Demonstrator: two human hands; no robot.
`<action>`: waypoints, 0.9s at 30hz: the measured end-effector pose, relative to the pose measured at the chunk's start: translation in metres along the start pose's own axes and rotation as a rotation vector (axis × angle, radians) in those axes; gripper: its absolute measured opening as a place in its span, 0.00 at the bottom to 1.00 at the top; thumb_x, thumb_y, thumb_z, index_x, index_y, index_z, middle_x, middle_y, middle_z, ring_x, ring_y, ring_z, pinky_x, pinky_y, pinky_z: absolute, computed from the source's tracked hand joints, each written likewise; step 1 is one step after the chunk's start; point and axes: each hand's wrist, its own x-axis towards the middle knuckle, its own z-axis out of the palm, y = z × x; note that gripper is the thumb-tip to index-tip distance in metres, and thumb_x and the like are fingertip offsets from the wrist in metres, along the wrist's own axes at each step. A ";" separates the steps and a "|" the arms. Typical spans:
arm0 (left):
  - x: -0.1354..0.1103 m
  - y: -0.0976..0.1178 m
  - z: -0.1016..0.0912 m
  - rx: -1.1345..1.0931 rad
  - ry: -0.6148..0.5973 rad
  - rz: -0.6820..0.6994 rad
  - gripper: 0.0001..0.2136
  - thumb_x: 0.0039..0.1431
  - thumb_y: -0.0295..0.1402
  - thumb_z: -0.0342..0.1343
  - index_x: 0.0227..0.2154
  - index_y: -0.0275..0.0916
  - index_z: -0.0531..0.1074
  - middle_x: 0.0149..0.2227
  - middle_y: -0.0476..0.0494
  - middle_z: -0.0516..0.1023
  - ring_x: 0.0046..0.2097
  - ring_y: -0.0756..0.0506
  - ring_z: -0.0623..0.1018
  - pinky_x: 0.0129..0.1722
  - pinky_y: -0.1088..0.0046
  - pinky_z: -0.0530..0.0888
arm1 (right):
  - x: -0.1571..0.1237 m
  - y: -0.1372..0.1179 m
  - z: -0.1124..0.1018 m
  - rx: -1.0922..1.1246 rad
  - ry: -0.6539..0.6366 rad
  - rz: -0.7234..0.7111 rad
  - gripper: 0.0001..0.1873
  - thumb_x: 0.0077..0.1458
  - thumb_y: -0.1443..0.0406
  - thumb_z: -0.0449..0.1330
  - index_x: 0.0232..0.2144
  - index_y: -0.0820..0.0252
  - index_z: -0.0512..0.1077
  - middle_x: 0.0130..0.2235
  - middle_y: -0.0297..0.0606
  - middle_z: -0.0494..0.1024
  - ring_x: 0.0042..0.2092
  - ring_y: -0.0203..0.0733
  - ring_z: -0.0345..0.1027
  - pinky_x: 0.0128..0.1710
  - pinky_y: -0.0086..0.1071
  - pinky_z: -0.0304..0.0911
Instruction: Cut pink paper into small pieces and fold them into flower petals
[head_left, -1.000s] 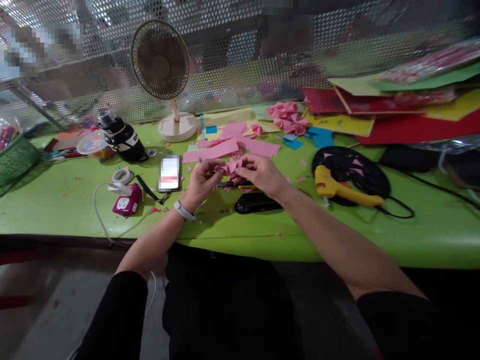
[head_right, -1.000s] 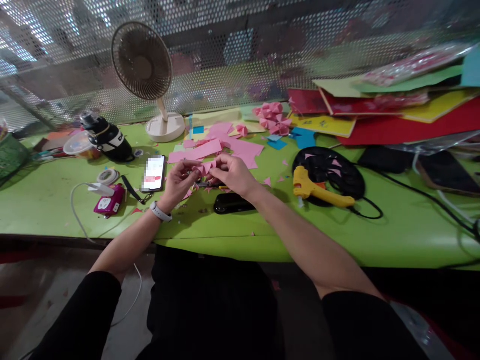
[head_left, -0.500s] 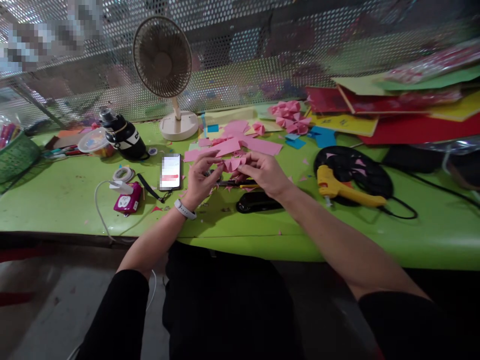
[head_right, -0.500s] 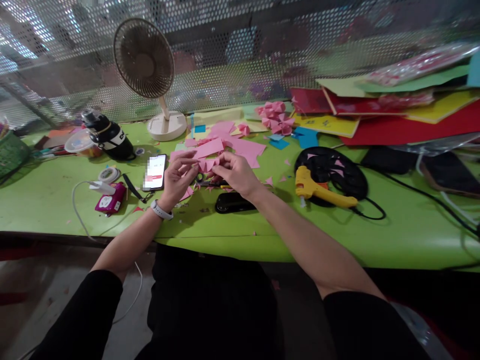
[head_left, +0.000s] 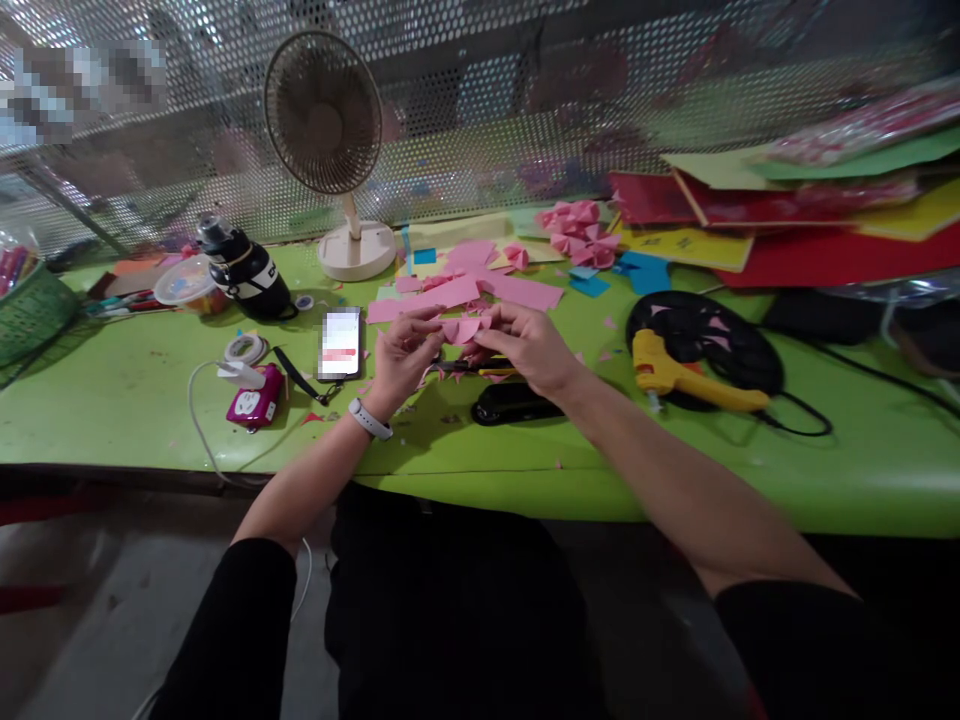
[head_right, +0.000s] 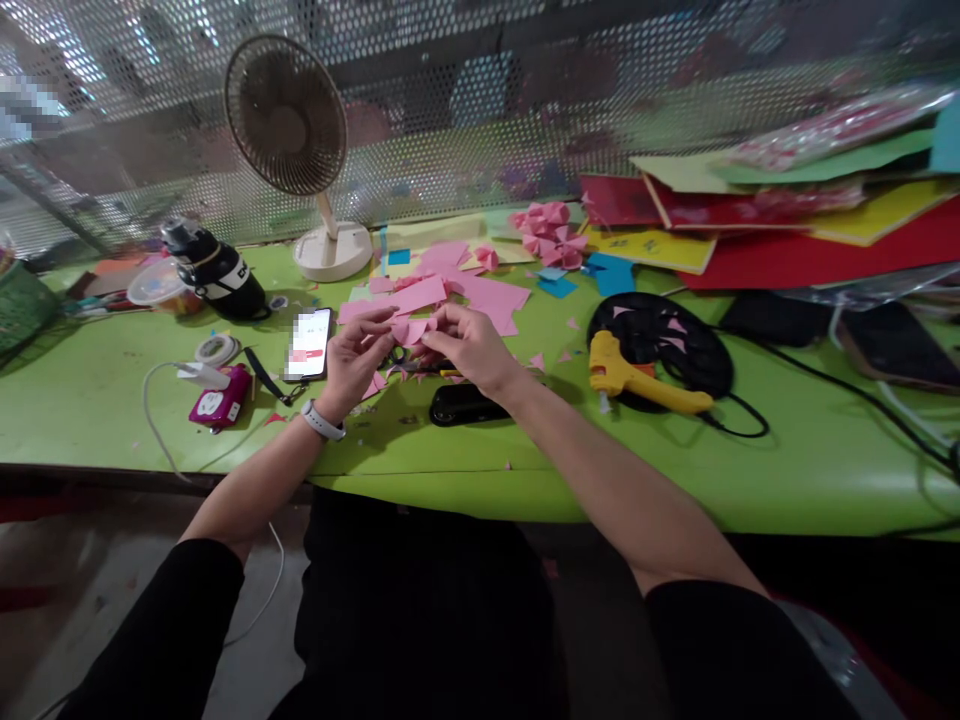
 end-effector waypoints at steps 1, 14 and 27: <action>0.000 0.001 0.000 -0.034 -0.027 -0.026 0.08 0.59 0.36 0.64 0.40 0.41 0.76 0.53 0.40 0.77 0.56 0.44 0.77 0.52 0.63 0.77 | 0.000 0.000 0.000 0.001 -0.010 0.005 0.14 0.45 0.59 0.71 0.28 0.58 0.70 0.26 0.36 0.80 0.28 0.39 0.76 0.30 0.34 0.74; -0.001 -0.005 -0.001 -0.242 -0.097 -0.307 0.12 0.58 0.36 0.64 0.43 0.41 0.75 0.39 0.45 0.82 0.36 0.52 0.81 0.39 0.72 0.78 | 0.002 0.011 -0.004 -0.447 0.158 -0.338 0.15 0.50 0.63 0.66 0.41 0.55 0.70 0.38 0.37 0.77 0.38 0.42 0.72 0.38 0.35 0.72; -0.002 0.001 0.000 -0.278 -0.104 -0.351 0.19 0.56 0.38 0.66 0.49 0.42 0.71 0.34 0.49 0.81 0.35 0.51 0.82 0.39 0.72 0.79 | -0.003 0.009 -0.002 -0.612 0.087 -0.608 0.12 0.59 0.68 0.60 0.42 0.49 0.81 0.51 0.38 0.80 0.55 0.50 0.72 0.60 0.53 0.64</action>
